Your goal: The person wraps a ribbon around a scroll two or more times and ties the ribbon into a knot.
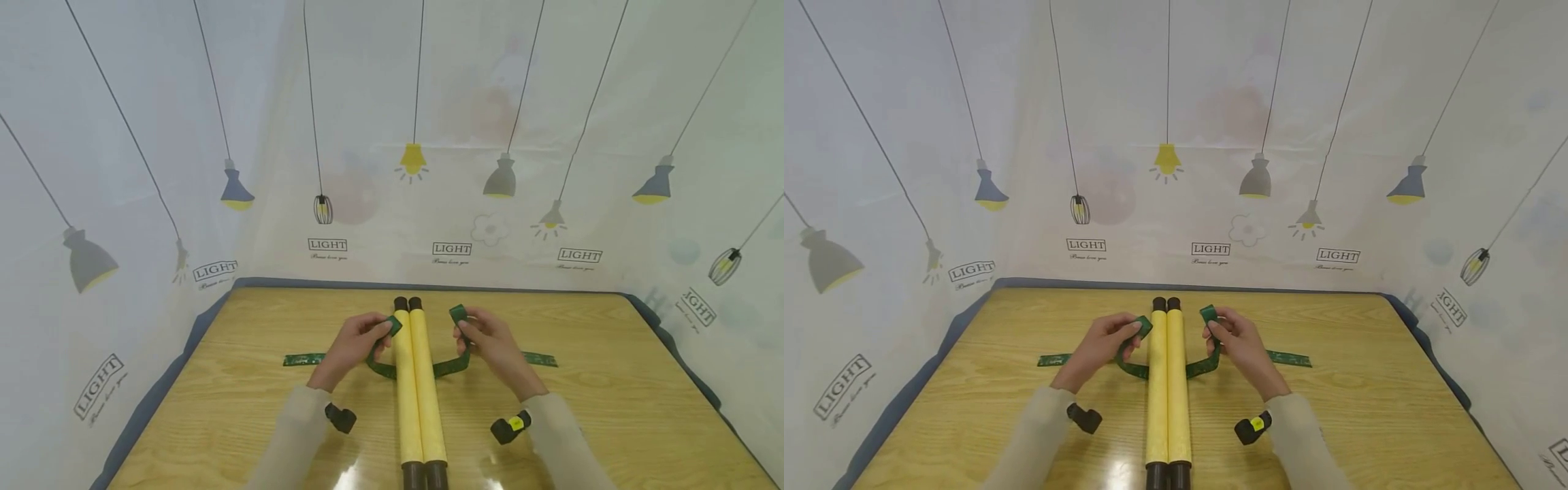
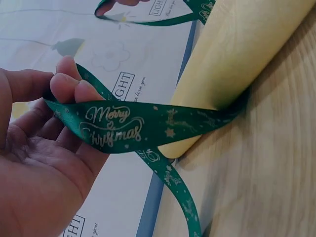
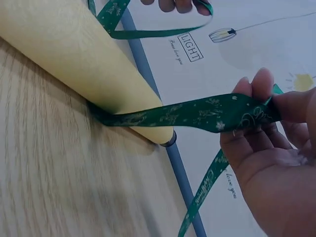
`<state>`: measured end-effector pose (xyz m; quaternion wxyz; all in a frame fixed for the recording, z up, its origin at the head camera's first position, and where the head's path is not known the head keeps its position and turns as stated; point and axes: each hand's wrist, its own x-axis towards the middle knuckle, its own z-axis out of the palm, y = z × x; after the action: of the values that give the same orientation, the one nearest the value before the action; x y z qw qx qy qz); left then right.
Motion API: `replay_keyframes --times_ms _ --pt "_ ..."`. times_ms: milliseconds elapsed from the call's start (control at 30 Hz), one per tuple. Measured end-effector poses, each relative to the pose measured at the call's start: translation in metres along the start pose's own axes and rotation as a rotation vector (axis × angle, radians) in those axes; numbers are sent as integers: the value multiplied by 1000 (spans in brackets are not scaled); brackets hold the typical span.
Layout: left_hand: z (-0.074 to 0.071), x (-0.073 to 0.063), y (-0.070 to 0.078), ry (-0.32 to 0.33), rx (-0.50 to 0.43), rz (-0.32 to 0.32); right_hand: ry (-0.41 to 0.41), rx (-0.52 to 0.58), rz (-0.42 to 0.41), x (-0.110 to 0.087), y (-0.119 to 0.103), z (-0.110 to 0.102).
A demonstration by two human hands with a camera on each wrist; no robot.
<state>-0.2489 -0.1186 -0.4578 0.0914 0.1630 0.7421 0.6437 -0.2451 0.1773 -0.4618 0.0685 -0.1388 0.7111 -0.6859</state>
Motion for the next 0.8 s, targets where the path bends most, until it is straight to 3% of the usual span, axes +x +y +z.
replay_keyframes --times_ms 400,533,800 --pt "18 11 7 -140 66 52 -121 -52 -43 6 -15 27" --pt "23 10 9 -190 87 59 -155 -119 -66 8 -18 33" --pt "26 9 11 -212 73 85 -187 -242 -41 6 -21 37"
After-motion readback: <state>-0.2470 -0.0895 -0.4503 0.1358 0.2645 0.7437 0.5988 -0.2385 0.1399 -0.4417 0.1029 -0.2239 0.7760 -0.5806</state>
